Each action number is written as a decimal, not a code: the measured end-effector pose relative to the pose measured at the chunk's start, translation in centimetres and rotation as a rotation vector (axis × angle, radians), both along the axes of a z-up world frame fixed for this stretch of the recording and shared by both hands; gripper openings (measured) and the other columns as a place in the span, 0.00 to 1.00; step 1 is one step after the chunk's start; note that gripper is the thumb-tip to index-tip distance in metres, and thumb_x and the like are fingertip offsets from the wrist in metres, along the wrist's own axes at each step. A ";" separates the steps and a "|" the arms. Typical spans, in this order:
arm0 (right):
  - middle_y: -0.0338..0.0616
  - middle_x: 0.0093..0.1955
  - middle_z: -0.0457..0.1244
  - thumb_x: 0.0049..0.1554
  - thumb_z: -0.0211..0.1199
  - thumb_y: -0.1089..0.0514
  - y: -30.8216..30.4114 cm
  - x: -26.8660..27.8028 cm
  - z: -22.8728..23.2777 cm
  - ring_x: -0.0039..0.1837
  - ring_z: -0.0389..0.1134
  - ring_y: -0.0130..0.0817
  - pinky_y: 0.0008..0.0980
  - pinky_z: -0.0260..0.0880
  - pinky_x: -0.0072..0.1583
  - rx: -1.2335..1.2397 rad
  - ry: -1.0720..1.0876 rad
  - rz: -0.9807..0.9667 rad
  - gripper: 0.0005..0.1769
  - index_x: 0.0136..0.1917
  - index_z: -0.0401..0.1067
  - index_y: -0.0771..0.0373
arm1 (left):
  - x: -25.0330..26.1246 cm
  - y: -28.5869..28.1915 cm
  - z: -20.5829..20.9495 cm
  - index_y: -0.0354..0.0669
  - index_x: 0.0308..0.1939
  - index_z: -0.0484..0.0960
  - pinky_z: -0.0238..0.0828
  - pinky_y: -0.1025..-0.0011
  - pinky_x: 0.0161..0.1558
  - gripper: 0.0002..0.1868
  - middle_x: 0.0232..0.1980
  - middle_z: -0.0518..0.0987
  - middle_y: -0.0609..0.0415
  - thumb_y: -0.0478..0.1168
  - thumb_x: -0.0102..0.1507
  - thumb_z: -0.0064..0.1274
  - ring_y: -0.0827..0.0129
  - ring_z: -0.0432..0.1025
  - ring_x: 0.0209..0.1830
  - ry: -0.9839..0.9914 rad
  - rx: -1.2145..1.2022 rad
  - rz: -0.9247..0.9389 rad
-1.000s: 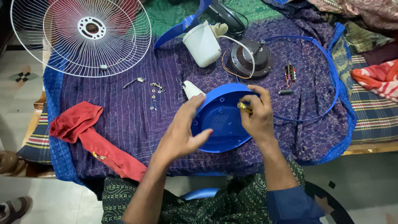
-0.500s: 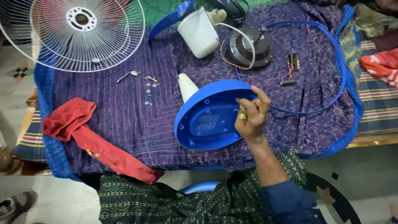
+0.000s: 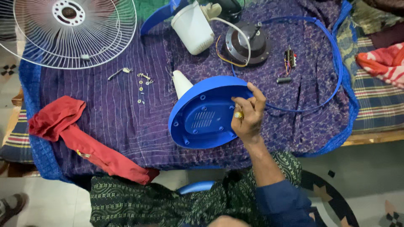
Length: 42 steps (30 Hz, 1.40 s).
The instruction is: The person assembles the base of an electric fan by inserting screws and washers into the blue plastic base and tightening them with a screwdriver. The person handles the base, screws, washers, and screwdriver throughout the clip.
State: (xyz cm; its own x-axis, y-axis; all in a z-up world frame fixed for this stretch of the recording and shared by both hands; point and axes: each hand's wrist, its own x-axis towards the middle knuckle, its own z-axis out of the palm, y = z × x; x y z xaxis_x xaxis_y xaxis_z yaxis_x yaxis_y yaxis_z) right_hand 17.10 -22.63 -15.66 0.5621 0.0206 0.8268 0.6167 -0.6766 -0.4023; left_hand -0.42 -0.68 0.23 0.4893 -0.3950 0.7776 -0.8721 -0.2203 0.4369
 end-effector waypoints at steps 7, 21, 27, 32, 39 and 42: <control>0.59 0.74 0.54 0.56 0.60 0.76 -0.3 0.1 0.1 0.41 0.62 0.29 0.28 0.68 0.48 -0.025 -0.022 0.010 0.12 0.52 0.74 0.70 | -1.1 -0.3 1.3 0.39 0.51 0.75 0.68 0.75 0.51 0.13 0.50 0.76 0.49 0.26 0.64 0.55 0.70 0.71 0.47 0.065 -0.064 0.009; 0.61 0.75 0.53 0.57 0.61 0.76 -0.5 0.3 -0.5 0.42 0.61 0.31 0.31 0.66 0.48 -0.053 -0.064 -0.014 0.08 0.50 0.73 0.72 | 18.4 16.2 -14.6 0.36 0.41 0.85 0.70 0.77 0.38 0.04 0.35 0.81 0.59 0.32 0.63 0.60 0.79 0.74 0.33 0.479 -0.263 0.882; 0.61 0.75 0.52 0.57 0.60 0.77 -0.6 0.5 -0.9 0.42 0.60 0.30 0.28 0.64 0.45 -0.044 -0.047 -0.011 0.08 0.50 0.73 0.73 | 22.4 16.9 -20.1 0.41 0.42 0.88 0.74 0.70 0.40 0.06 0.38 0.83 0.49 0.34 0.62 0.60 0.66 0.78 0.35 0.449 -0.099 0.947; 0.61 0.75 0.52 0.57 0.60 0.77 -0.8 0.5 -0.9 0.43 0.61 0.30 0.28 0.64 0.46 -0.058 -0.054 -0.024 0.09 0.50 0.73 0.72 | 24.6 16.9 -19.4 0.43 0.42 0.89 0.75 0.67 0.41 0.06 0.39 0.83 0.48 0.34 0.61 0.62 0.63 0.79 0.36 0.481 -0.012 0.875; 0.59 0.76 0.52 0.58 0.61 0.77 -0.8 0.5 -0.8 0.42 0.59 0.30 0.27 0.62 0.45 -0.072 -0.054 -0.024 0.09 0.50 0.74 0.71 | 22.9 16.7 -18.9 0.42 0.42 0.88 0.73 0.65 0.42 0.08 0.39 0.81 0.49 0.36 0.60 0.64 0.62 0.78 0.39 0.574 0.088 0.742; 0.60 0.75 0.53 0.56 0.60 0.78 -0.6 0.4 -0.6 0.41 0.59 0.29 0.28 0.62 0.46 -0.060 -0.034 -0.020 0.09 0.49 0.74 0.71 | 22.0 16.5 -19.3 0.42 0.40 0.87 0.74 0.65 0.41 0.08 0.39 0.79 0.48 0.36 0.57 0.65 0.60 0.77 0.38 0.592 0.114 0.702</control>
